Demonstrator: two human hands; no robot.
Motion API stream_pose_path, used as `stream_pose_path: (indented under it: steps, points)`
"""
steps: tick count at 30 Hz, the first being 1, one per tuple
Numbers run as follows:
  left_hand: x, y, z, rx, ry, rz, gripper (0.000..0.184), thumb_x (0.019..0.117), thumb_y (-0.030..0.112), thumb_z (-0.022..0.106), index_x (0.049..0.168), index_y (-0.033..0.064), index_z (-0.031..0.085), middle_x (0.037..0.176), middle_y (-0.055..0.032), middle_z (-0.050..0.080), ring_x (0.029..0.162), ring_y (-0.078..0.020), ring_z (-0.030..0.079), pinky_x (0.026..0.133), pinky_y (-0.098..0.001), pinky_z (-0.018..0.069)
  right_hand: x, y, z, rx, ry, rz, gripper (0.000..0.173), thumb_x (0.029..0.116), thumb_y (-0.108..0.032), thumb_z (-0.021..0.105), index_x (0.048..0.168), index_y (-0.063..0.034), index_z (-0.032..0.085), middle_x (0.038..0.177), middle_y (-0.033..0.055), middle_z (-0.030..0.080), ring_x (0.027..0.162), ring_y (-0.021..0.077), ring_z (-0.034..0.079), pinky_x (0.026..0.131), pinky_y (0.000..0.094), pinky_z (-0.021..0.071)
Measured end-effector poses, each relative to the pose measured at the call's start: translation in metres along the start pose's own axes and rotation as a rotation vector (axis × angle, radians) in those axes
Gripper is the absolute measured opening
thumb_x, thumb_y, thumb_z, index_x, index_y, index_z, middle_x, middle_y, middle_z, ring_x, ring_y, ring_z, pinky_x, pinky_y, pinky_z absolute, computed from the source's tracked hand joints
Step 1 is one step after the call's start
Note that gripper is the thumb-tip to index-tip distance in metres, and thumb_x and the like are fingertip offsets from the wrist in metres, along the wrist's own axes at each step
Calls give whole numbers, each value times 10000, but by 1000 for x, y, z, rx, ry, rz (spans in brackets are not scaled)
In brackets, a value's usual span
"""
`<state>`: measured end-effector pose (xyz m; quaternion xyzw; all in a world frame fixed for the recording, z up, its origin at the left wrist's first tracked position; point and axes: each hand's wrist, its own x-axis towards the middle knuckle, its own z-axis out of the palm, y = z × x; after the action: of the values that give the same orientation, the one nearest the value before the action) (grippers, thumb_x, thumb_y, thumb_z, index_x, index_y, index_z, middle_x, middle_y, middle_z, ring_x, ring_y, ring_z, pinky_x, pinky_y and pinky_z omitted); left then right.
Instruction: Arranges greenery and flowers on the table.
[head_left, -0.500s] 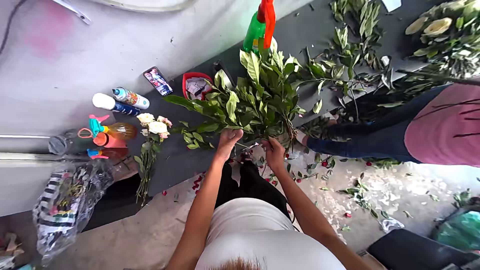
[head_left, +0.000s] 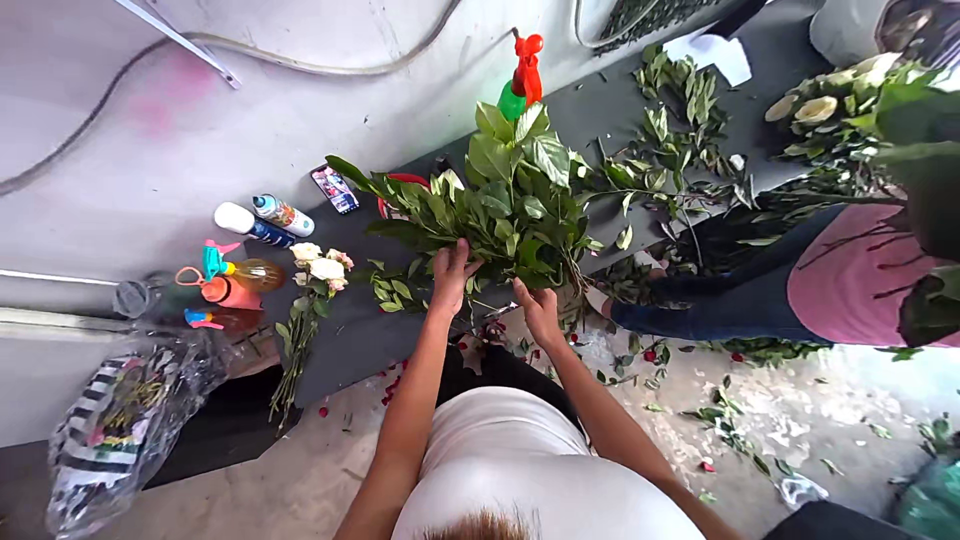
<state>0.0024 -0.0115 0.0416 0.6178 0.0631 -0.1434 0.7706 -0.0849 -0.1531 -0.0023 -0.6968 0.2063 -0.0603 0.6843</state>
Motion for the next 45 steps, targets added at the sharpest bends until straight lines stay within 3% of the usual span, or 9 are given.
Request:
stream_pose_path:
  steps: [7, 13, 17, 20, 26, 33, 37, 39, 45]
  points:
    - [-6, 6, -3, -2, 29, 51, 289, 1101, 240, 447, 1247, -6, 490, 1144, -87, 578, 1062, -153, 624, 948, -410, 556, -3, -4, 6, 37, -37, 24, 298, 1050, -135, 541, 1228, 95, 600, 1081, 157, 669, 964, 124, 643, 899, 303, 531]
    - [-11, 10, -2, 55, 43, 141, 269, 1087, 236, 495, 1200, -1, 553, 1062, -48, 651, 955, -114, 685, 860, -363, 607, 10, -31, -5, 27, -132, -67, 762, 935, -259, 704, 1570, -42, 342, 1491, 176, 508, 1329, 207, 539, 1097, 400, 465]
    - [-15, 9, 6, 64, 26, 164, 302, 1090, 250, 486, 1212, -22, 540, 1075, -63, 641, 964, -109, 678, 863, -354, 603, 22, -48, 2, -44, -112, -142, 362, 992, -244, 676, 1281, -33, 622, 1129, 93, 686, 990, 106, 648, 886, 333, 545]
    - [-12, 5, 8, 12, 9, 183, 313, 1099, 268, 438, 1221, -10, 511, 1133, -64, 610, 1048, -104, 633, 947, -361, 557, 32, -47, 14, 26, -12, -138, 214, 1010, -227, 641, 1092, -30, 661, 948, 25, 661, 849, 39, 608, 800, 279, 526]
    - [0, -8, 24, -253, 123, 250, 184, 1081, 33, 364, 1026, 82, 532, 839, 27, 662, 853, -89, 684, 847, -290, 585, 50, -49, 36, 497, 246, 181, 49, 1007, -60, 605, 1042, -26, 613, 892, 32, 669, 797, 98, 656, 751, 304, 582]
    - [-9, -15, 11, -285, 236, 320, 186, 1033, -27, 401, 1054, 120, 513, 808, 78, 627, 826, -53, 657, 879, -298, 571, 81, -27, 32, 1038, 467, 509, 72, 1043, -39, 481, 1060, -103, 508, 816, 11, 589, 665, 103, 611, 643, 281, 583]
    - [-6, 39, -47, -191, 322, 458, 191, 1038, 10, 342, 1069, 115, 499, 779, 95, 609, 797, -60, 651, 884, -344, 577, 82, 16, -45, 826, 644, 391, 268, 1022, -86, 569, 1278, -68, 494, 1089, 73, 579, 927, 169, 596, 795, 365, 558]
    - [-5, 59, -74, -143, 300, 455, 192, 1022, -19, 352, 1091, 102, 485, 826, 75, 618, 829, -82, 659, 894, -358, 578, 75, 39, -91, 619, 579, 360, 192, 1020, -84, 584, 1199, -60, 517, 955, 44, 631, 791, 127, 635, 694, 314, 572]
    - [3, 53, -88, -115, 323, 404, 152, 1049, 15, 365, 1050, 53, 512, 884, 11, 662, 857, -99, 678, 826, -310, 590, -41, 97, -156, -42, 352, 340, 255, 1049, -68, 509, 1226, 117, 514, 876, 34, 615, 718, 30, 603, 716, 240, 561]
